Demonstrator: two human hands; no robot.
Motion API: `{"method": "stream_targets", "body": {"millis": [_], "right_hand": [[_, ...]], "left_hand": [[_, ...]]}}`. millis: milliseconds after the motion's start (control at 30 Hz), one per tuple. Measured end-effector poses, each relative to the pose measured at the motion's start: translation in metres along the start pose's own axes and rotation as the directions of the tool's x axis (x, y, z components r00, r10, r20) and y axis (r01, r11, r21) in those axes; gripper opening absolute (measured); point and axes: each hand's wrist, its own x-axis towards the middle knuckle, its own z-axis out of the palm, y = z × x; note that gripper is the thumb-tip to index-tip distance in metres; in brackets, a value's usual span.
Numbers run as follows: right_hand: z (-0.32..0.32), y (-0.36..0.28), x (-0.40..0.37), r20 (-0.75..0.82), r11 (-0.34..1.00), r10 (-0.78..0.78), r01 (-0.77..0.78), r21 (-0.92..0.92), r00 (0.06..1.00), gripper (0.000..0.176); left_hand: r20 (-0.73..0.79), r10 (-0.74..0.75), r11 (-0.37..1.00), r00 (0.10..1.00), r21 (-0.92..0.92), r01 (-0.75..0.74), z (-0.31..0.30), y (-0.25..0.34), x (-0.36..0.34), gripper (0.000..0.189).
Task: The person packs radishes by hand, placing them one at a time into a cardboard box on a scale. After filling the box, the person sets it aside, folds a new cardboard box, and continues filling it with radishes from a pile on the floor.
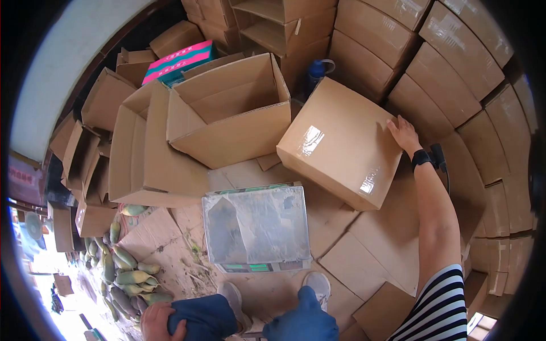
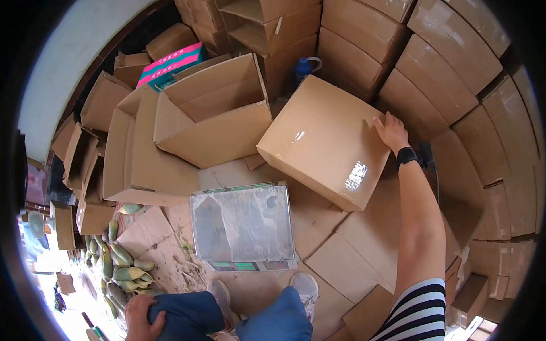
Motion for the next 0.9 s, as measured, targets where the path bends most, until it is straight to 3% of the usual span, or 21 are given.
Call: {"method": "stream_targets", "body": {"millis": [33,100,233,300,367,433,467,500,567,633,700,767,833,900], "right_hand": [[-0.004,-0.004,-0.004,0.006,1.0,0.003,-0.003,0.0,1.0,0.08],[-0.013,-0.008,-0.01,-0.019,0.984,0.013,-0.016,-0.179,1.0,0.077],[-0.036,-0.002,-0.019,-0.017,0.997,0.016,-0.017,-0.074,1.0,0.075],[-0.051,-0.004,-0.031,0.156,0.999,-0.017,0.011,0.041,0.988,0.075],[-0.055,0.003,-0.037,0.097,0.994,-0.043,0.032,0.106,0.994,0.071],[-0.08,-0.003,-0.047,0.298,0.913,-0.144,0.011,0.407,0.944,0.066],[-0.092,-0.012,-0.064,0.291,0.829,-0.112,-0.072,0.555,0.95,0.058],[-0.1,-0.011,-0.07,0.288,0.833,-0.117,-0.064,0.55,0.951,0.058],[-0.115,-0.009,-0.078,0.492,0.692,-0.258,-0.196,0.695,0.831,0.051],[-0.142,-0.031,-0.101,0.521,0.703,-0.306,-0.179,0.688,0.797,0.041],[-0.17,-0.061,-0.135,0.41,0.714,-0.395,-0.005,0.7,0.822,0.034],[-0.203,-0.077,-0.172,0.398,0.781,-0.387,0.067,0.621,0.832,0.037],[-0.233,-0.088,-0.217,0.264,0.789,-0.467,0.263,0.555,0.844,0.045],[-0.252,-0.091,-0.255,0.103,0.721,-0.609,0.495,0.484,0.787,0.05]], "left_hand": [[0.007,-0.005,1.0,1.0,-0.025,0.005,-0.001,0.001,0.003,0.029],[0.018,-0.011,0.999,1.0,-0.051,0.012,-0.001,0.001,0.007,0.029],[0.027,-0.02,0.998,0.999,-0.066,0.022,0.0,0.0,0.009,0.029],[0.021,-0.028,0.997,0.999,-0.067,0.029,0.001,-0.001,0.007,0.029],[0.005,-0.006,0.997,1.0,-0.073,0.007,0.002,-0.003,0.004,0.029],[-0.003,0.0,0.996,1.0,-0.084,0.0,0.002,-0.006,0.0,0.03],[-0.009,0.008,0.996,1.0,-0.091,-0.009,0.003,-0.007,-0.003,0.03],[-0.013,0.004,0.995,1.0,-0.1,-0.006,0.003,-0.009,-0.007,0.03],[-0.058,0.045,0.992,0.997,-0.113,-0.051,0.004,-0.012,-0.015,0.031],[-0.073,0.028,0.994,0.997,-0.105,-0.035,0.008,-0.015,-0.024,0.032],[-0.085,0.008,0.995,0.996,-0.094,-0.016,0.011,-0.019,-0.035,0.033],[-0.172,0.089,0.992,0.981,-0.073,-0.103,0.013,-0.024,-0.049,0.034],[-0.199,0.073,0.991,0.977,-0.093,-0.093,0.016,-0.035,-0.066,0.033],[-0.222,0.057,0.99,0.973,-0.116,-0.085,0.017,-0.041,-0.082,0.032]]}}
